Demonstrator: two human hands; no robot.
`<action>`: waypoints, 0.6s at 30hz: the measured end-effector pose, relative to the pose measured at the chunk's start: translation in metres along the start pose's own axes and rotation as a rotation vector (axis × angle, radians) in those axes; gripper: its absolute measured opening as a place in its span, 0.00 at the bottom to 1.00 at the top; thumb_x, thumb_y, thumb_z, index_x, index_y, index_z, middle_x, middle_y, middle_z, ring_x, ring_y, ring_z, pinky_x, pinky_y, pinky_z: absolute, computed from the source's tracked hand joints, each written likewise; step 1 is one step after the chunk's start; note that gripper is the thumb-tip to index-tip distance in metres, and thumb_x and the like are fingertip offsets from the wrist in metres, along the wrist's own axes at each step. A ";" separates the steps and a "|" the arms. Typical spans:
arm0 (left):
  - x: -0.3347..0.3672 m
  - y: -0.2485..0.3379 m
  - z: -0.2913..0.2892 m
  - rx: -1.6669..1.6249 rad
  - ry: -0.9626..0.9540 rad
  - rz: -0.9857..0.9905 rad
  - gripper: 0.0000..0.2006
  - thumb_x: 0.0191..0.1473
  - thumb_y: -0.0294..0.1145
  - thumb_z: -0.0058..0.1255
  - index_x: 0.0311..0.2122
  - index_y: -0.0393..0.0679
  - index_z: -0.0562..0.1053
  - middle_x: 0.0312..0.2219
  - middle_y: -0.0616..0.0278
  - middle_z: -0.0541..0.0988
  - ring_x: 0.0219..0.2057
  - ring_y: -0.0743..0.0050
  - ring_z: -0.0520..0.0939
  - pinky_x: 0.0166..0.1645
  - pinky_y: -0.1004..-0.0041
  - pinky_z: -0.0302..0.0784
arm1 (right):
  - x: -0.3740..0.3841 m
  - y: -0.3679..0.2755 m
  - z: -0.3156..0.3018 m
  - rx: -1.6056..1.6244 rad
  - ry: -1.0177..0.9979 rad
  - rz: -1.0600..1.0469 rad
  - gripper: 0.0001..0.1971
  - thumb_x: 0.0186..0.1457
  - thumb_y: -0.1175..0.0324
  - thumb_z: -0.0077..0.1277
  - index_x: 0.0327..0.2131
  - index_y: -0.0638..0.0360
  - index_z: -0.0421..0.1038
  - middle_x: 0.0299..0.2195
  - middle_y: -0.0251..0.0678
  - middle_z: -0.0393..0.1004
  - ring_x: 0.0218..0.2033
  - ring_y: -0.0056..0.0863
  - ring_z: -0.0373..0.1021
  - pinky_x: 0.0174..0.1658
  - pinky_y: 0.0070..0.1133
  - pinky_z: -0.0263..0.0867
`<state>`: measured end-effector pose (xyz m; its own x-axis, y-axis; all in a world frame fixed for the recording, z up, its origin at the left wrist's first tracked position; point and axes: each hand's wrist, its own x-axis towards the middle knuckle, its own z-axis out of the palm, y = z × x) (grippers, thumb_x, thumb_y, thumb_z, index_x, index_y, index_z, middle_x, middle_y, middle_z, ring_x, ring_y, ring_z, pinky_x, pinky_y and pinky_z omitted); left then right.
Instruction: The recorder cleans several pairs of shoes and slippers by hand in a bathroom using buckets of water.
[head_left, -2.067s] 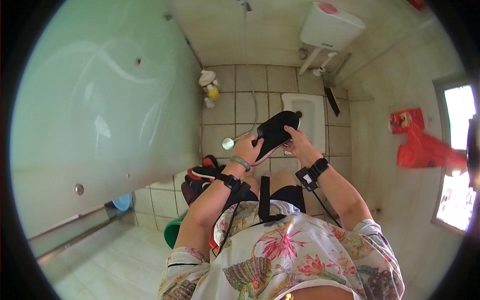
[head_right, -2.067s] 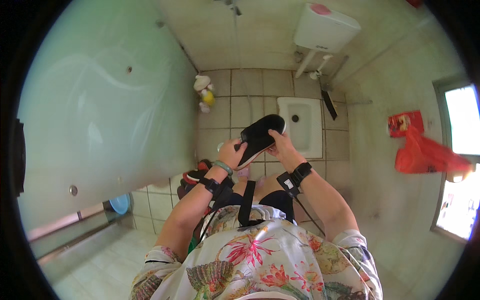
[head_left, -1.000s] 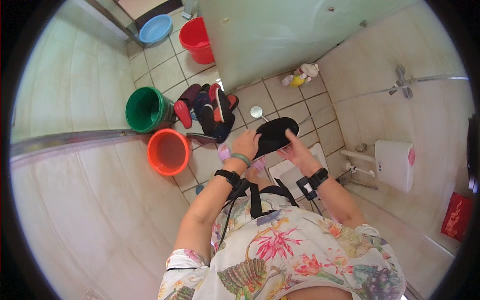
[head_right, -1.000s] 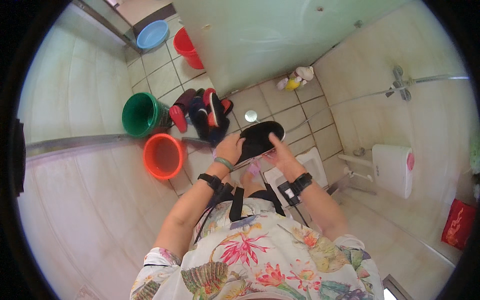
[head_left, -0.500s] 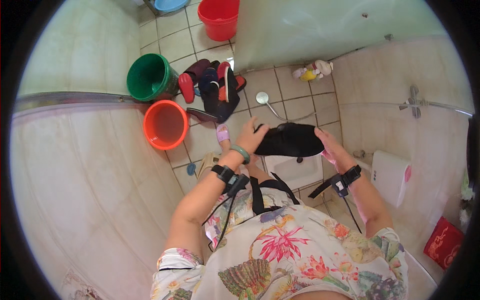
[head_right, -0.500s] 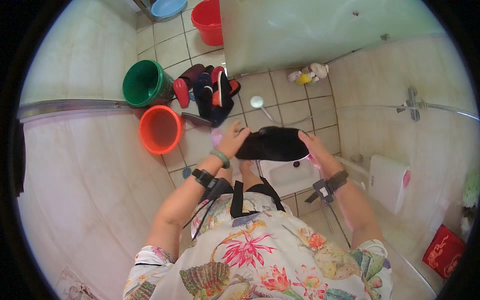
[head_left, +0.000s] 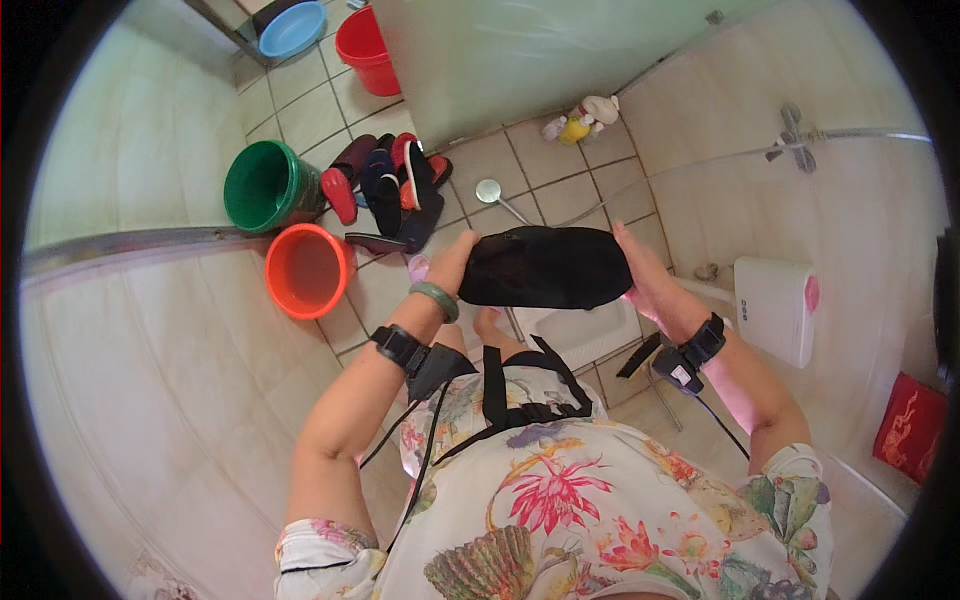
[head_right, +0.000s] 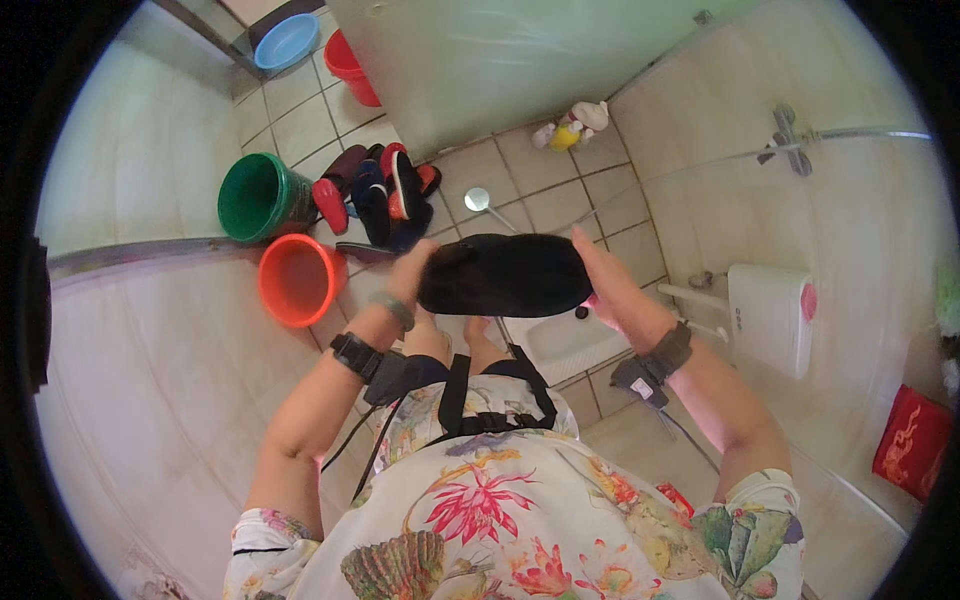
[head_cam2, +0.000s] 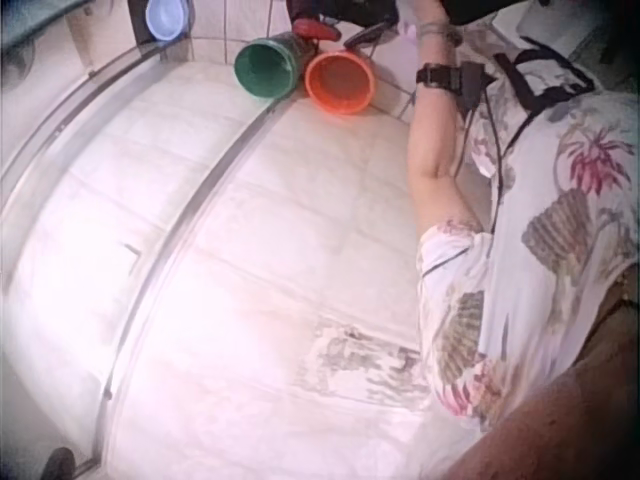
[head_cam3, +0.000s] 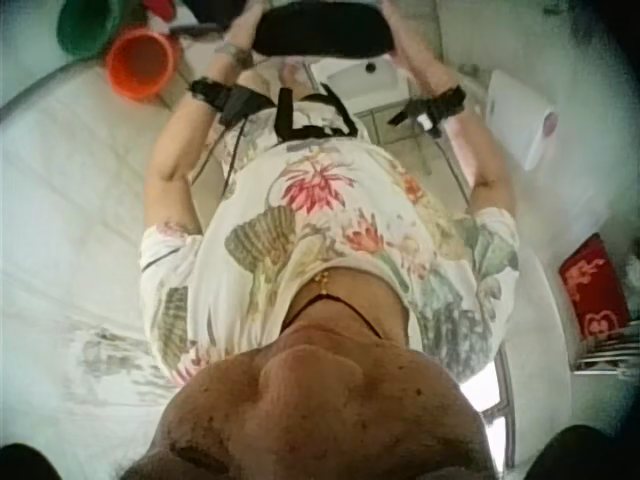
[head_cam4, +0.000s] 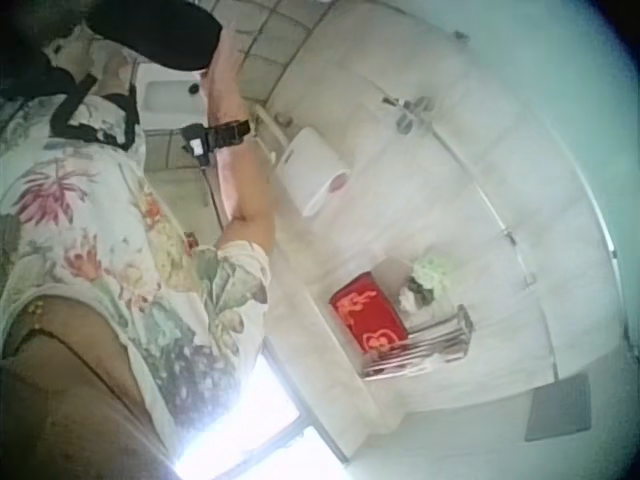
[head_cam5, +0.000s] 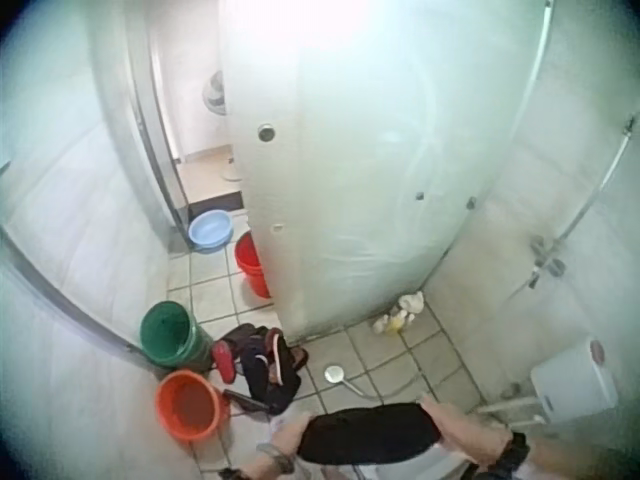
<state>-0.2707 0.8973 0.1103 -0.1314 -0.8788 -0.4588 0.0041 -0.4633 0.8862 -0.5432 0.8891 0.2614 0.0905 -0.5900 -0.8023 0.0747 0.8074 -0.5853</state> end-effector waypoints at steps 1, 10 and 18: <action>0.000 0.000 0.000 0.007 -0.015 -0.001 0.22 0.50 0.49 0.45 0.38 0.38 0.73 0.33 0.57 0.78 0.34 0.70 0.77 0.39 0.72 0.69 | -0.003 0.006 -0.004 0.056 0.079 0.045 0.24 0.60 0.49 0.36 0.45 0.60 0.68 0.41 0.32 0.73 0.42 0.19 0.68 0.45 0.20 0.64; -0.037 0.079 0.009 -0.609 -0.096 -0.429 0.16 0.50 0.43 0.48 0.33 0.39 0.72 0.27 0.63 0.76 0.29 0.72 0.77 0.37 0.73 0.71 | -0.048 0.016 0.005 0.375 -0.018 -0.022 0.23 0.60 0.52 0.35 0.44 0.61 0.68 0.42 0.35 0.72 0.43 0.25 0.70 0.48 0.23 0.64; -0.022 0.087 0.039 -0.770 -0.233 -0.600 0.15 0.51 0.41 0.45 0.34 0.40 0.73 0.30 0.59 0.78 0.31 0.67 0.79 0.40 0.70 0.75 | -0.032 0.038 -0.018 0.640 0.019 0.020 0.19 0.60 0.56 0.35 0.41 0.59 0.70 0.39 0.34 0.74 0.40 0.26 0.71 0.45 0.25 0.67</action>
<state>-0.3063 0.8808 0.1999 -0.5127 -0.4696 -0.7188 0.5033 -0.8426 0.1916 -0.5608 0.9387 0.2622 0.0806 -0.5699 -0.8177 0.6520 0.6507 -0.3893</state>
